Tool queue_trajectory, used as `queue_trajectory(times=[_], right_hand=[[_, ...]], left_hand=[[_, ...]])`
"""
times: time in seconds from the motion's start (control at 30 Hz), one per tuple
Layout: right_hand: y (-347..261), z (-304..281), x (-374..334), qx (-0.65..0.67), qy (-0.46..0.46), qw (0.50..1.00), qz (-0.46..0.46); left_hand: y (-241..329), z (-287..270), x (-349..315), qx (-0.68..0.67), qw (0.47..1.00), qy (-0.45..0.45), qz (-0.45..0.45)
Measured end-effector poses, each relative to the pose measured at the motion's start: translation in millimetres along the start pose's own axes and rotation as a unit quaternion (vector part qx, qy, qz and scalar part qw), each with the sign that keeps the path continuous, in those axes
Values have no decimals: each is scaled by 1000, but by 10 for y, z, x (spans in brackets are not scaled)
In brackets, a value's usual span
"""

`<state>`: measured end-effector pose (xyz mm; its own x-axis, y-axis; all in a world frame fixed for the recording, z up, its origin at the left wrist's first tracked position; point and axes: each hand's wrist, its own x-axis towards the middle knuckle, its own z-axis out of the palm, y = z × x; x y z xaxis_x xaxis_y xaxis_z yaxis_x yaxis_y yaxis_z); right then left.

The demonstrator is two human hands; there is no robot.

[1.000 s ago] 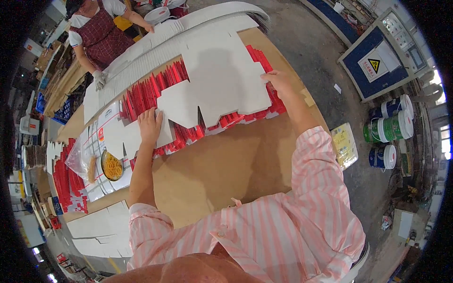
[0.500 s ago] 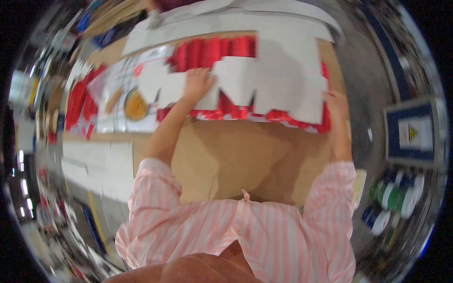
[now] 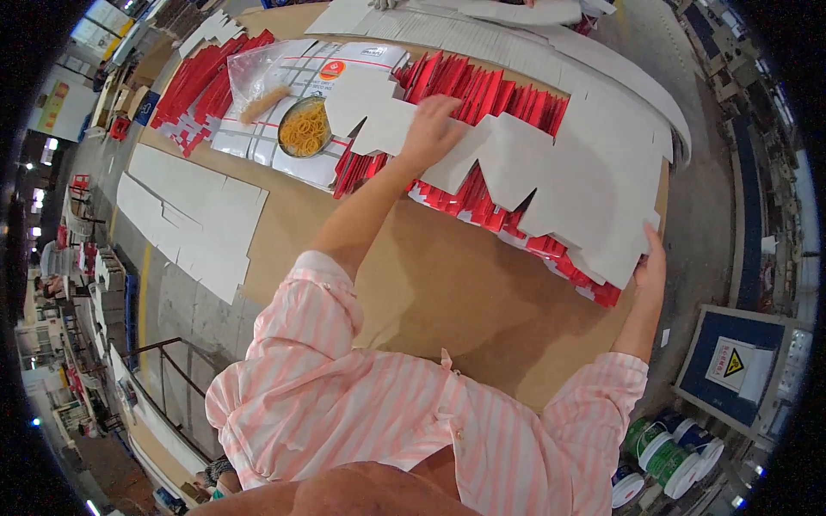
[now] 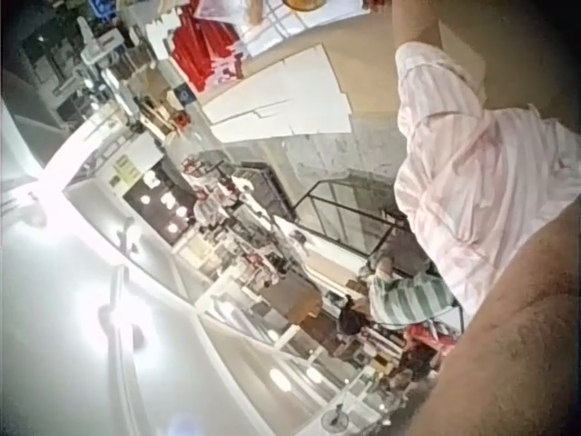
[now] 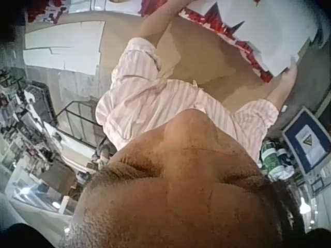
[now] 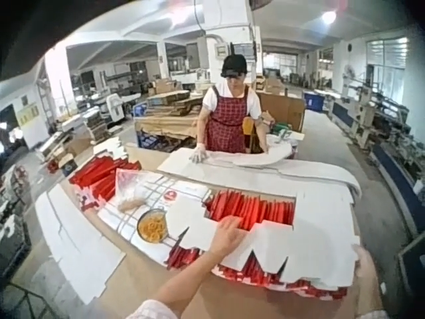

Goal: Organizing and stacking large paper or cardboard templates on a work table.

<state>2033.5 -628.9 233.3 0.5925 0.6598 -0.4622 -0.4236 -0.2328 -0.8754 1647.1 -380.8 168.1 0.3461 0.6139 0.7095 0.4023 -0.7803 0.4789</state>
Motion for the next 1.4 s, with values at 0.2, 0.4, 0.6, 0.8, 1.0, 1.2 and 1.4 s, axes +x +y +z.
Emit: queue_trajectory(times=[0.2,0.4,0.6,0.8,1.0,1.2,1.4], right_hand=[[-243,179,-321,-21,1,993,-115],[-495,867,-1766,1,22,962,-273],[145,345,-2742,71,42,935,-345],[902,-948,-3132,102,69,951,-282],[1923,-1776,-3368,55,126,982,-129],[2999,-2583,-3125,16,88,996,28],[2724,-2491,-3030,42,-28,997,66]], left_hand=[[209,-484,-728,81,912,311,-255],[332,-631,-901,-512,629,153,-565],[695,-945,-1055,-596,526,223,-564],[1843,-1448,-2130,-627,516,223,-539],[2385,-1583,-3424,-540,566,217,-585],[2338,-1313,-4593,-443,537,132,-706],[2504,-1864,-4438,-113,622,-350,-691]])
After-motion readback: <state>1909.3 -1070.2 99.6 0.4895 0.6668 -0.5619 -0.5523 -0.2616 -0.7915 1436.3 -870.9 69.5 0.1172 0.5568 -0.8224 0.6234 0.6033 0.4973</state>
